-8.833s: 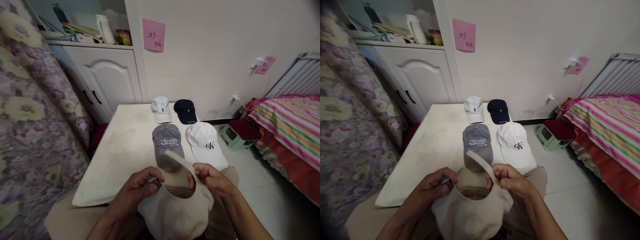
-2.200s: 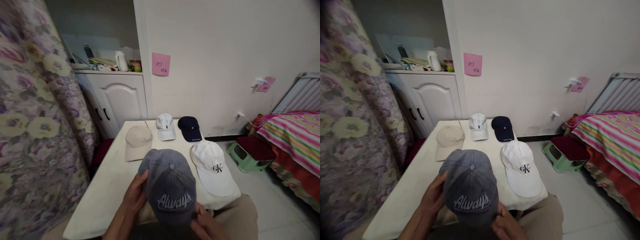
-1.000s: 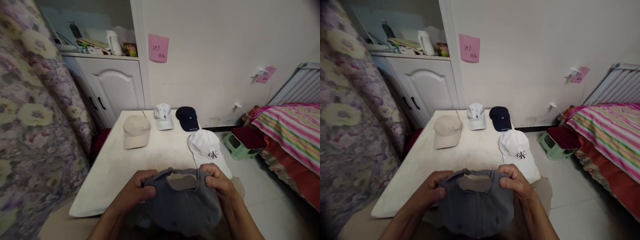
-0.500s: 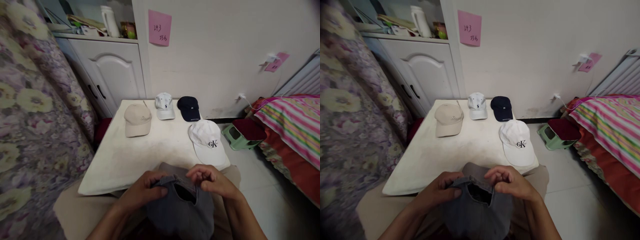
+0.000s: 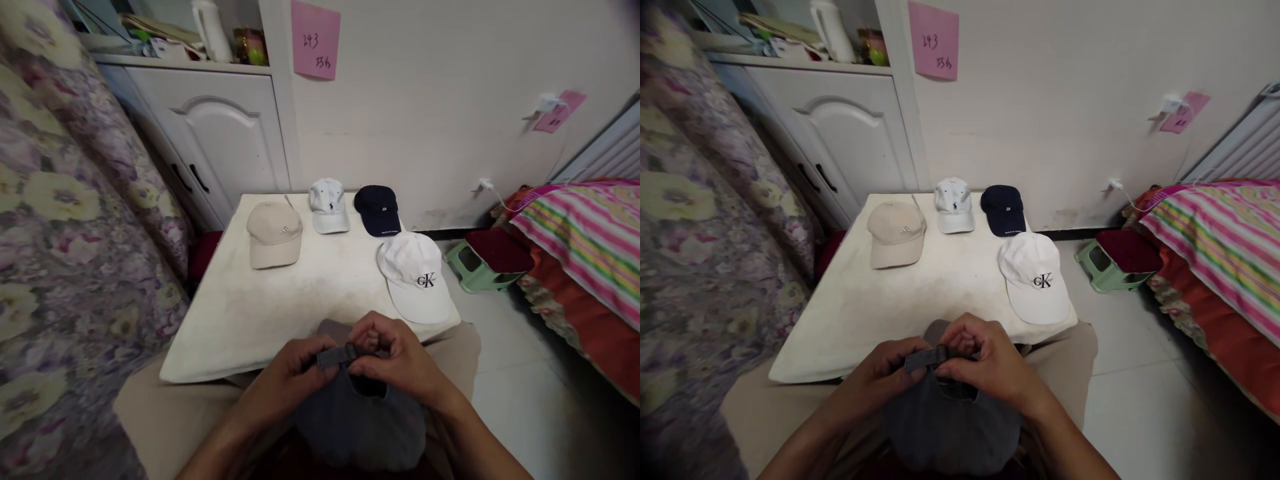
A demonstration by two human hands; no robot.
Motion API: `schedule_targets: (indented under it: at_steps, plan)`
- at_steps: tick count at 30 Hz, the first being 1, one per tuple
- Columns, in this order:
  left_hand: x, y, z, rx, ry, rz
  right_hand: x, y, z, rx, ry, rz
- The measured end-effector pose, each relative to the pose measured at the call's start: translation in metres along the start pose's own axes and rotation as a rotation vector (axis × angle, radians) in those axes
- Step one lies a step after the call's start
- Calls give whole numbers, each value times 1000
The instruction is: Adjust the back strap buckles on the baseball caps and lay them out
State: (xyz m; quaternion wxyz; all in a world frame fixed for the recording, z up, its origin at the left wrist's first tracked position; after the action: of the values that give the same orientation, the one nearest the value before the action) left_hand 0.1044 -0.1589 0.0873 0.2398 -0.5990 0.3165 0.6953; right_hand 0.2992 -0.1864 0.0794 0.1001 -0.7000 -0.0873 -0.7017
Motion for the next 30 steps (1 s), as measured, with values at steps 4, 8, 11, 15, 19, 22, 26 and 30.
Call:
schedule_targets:
  at_steps: [4, 8, 11, 15, 19, 22, 26, 30]
  plan:
    - [-3, 0, -2, -35, -39, 3, 0, 0, 0, -4, 46, 23]
    - [1, -2, -5, -32, 41, 16, 1, -3, 0, 46, 98, 57]
    - [7, -4, -5, -57, 114, 24, 6, -5, 3, 62, 161, 131]
    - [12, -5, -6, -95, 202, 65, 13, -5, 7, 70, 262, 145]
    - [12, -6, -7, -106, 203, 72, 13, -3, 8, 104, 249, 6]
    - [11, -6, -9, -105, 202, 78, 9, -2, 8, 168, 134, -112]
    - [9, -5, -11, -128, 199, 57, 7, -2, 7, 182, 78, -139]
    - [11, -6, -12, -142, 237, 66, 10, -1, 5, 142, 199, -94]
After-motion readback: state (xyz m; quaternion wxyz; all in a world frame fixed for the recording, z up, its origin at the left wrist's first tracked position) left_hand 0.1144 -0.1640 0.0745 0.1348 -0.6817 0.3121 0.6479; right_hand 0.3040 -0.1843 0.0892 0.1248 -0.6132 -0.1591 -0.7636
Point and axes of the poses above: each hand's wrist, its own y-axis away from the middle knuckle, its own z-axis out of the back of the hand, x = y × z, the point moved 2 cm from there along -y, towards the middle knuckle
